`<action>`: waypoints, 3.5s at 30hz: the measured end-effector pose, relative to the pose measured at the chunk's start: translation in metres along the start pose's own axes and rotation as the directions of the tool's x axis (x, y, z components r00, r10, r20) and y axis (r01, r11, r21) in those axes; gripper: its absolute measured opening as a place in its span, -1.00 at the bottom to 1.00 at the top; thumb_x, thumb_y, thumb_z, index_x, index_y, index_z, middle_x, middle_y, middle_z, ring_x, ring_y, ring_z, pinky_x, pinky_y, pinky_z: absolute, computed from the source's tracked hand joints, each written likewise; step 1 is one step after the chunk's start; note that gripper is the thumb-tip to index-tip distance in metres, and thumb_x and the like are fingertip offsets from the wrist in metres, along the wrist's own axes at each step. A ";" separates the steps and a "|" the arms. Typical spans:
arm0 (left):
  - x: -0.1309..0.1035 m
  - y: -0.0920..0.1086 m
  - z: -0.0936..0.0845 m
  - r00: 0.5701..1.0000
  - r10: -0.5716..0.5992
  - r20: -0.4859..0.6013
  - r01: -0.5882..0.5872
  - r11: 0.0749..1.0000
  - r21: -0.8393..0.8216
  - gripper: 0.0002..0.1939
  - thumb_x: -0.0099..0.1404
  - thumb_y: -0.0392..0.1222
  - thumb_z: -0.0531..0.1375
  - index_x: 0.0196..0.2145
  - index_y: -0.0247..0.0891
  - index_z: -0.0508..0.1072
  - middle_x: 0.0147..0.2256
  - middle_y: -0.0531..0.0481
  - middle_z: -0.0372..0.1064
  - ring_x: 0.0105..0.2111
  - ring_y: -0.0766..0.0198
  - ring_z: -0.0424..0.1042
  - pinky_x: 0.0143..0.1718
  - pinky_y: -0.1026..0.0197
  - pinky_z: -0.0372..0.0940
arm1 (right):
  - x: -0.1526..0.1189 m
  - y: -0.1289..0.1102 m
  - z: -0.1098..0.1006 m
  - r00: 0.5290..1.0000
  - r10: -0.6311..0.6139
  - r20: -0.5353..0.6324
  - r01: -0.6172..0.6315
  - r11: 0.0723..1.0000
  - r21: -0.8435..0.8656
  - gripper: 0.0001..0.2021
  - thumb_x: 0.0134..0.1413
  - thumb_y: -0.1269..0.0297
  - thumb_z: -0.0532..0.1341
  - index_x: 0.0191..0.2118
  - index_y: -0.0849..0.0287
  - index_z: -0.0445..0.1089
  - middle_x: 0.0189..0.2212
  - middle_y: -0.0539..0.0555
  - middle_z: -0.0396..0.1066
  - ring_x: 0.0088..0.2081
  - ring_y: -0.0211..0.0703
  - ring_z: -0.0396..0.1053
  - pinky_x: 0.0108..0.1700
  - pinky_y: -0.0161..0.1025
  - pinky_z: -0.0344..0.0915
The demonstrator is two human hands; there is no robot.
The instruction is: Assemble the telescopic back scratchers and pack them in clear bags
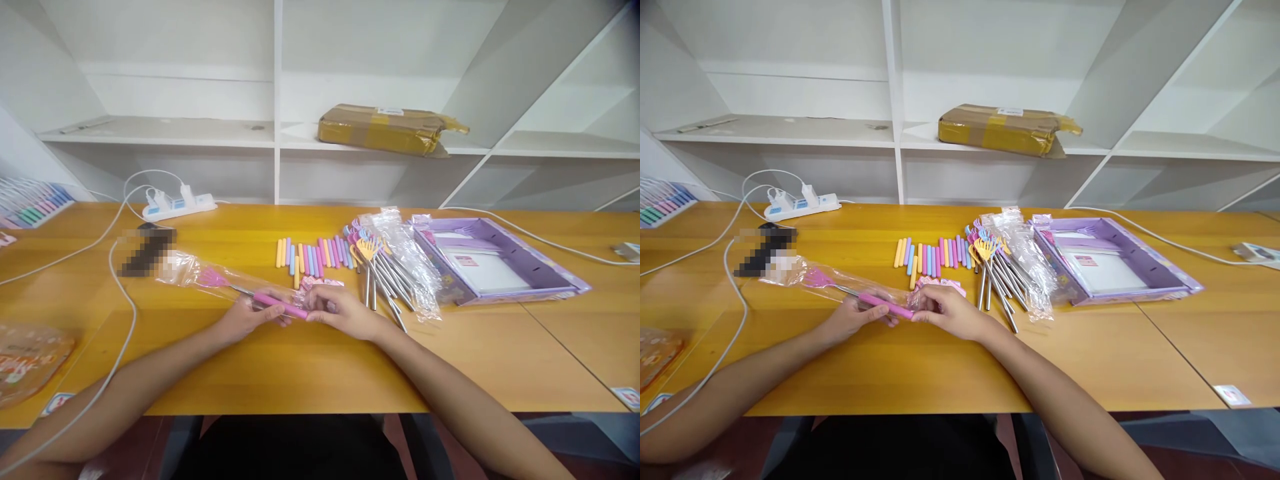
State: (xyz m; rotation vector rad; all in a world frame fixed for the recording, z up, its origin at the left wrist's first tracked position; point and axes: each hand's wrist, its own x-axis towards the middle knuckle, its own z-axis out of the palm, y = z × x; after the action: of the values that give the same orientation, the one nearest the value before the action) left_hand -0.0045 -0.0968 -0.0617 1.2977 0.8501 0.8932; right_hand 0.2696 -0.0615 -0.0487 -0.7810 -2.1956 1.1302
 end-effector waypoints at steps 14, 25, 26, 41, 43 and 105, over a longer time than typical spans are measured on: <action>0.006 -0.005 0.004 0.998 -0.050 -0.035 0.042 0.979 -0.200 -0.61 0.30 0.01 0.46 -0.12 -0.23 0.42 -0.26 -0.16 0.66 -0.32 0.08 0.69 -0.24 0.05 0.59 | -0.005 0.006 0.000 0.994 -0.104 -0.025 0.105 0.992 0.063 -0.28 0.11 0.01 0.51 0.30 0.01 0.28 -0.05 0.11 0.43 -0.20 -0.11 0.46 -0.13 -0.12 0.50; 0.014 -0.010 -0.005 0.998 -0.057 -0.041 0.049 0.985 -0.167 -0.54 0.32 0.09 0.43 -0.07 -0.22 0.36 -0.27 -0.12 0.64 -0.32 0.08 0.67 -0.28 0.07 0.58 | -0.005 -0.005 -0.003 0.943 -0.320 -0.093 0.307 0.942 -0.136 -0.89 0.39 0.23 0.31 -0.13 0.04 0.62 -0.09 0.15 0.36 -0.02 -0.05 0.42 -0.02 -0.09 0.48; 0.013 -0.011 -0.004 0.998 -0.056 -0.020 0.053 0.989 -0.137 -0.54 0.33 0.10 0.42 -0.06 -0.22 0.37 -0.25 -0.14 0.65 -0.32 0.08 0.67 -0.26 0.06 0.59 | -0.005 -0.005 -0.002 0.937 -0.332 -0.112 0.315 0.937 -0.149 -0.89 0.38 0.22 0.32 -0.14 0.04 0.63 -0.09 0.16 0.35 -0.01 -0.04 0.42 -0.04 -0.10 0.48; 0.007 -0.017 0.009 0.981 -0.111 0.161 0.113 0.994 -0.004 -0.55 0.33 0.17 0.40 -0.16 -0.31 0.56 -0.23 -0.16 0.67 -0.24 0.07 0.68 -0.11 -0.01 0.59 | 0.002 0.005 0.025 0.911 -0.368 -0.187 0.328 0.921 -0.212 -0.84 0.27 0.17 0.43 -0.10 0.06 0.56 -0.30 0.05 0.57 -0.22 -0.10 0.45 -0.15 -0.11 0.38; 0.008 -0.018 0.009 0.984 -0.121 0.128 0.124 0.992 -0.014 -0.54 0.30 0.17 0.42 -0.15 -0.31 0.55 -0.22 -0.17 0.67 -0.23 0.06 0.68 -0.13 0.00 0.59 | 0.002 0.004 0.026 0.910 -0.364 -0.201 0.323 0.923 -0.208 -0.84 0.29 0.18 0.42 -0.08 0.07 0.56 -0.32 0.04 0.55 -0.23 -0.10 0.44 -0.15 -0.13 0.38; 0.000 -0.010 0.005 0.959 -0.059 0.278 -0.024 0.958 0.285 -0.58 0.36 0.03 0.38 0.06 -0.23 0.49 -0.01 -0.18 0.57 -0.06 0.06 0.58 -0.02 0.03 0.47 | 0.000 0.000 0.025 0.978 -0.133 0.163 0.135 0.991 0.001 -0.58 0.57 0.00 0.01 -0.28 0.16 0.37 -0.35 0.03 0.40 -0.31 -0.19 0.32 -0.17 -0.22 0.29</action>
State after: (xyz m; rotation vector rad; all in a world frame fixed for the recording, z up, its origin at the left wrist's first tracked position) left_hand 0.0002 -0.0992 -0.0709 1.6232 0.7792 0.5614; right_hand 0.2522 -0.0748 -0.0613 -0.5518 -2.3505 1.1519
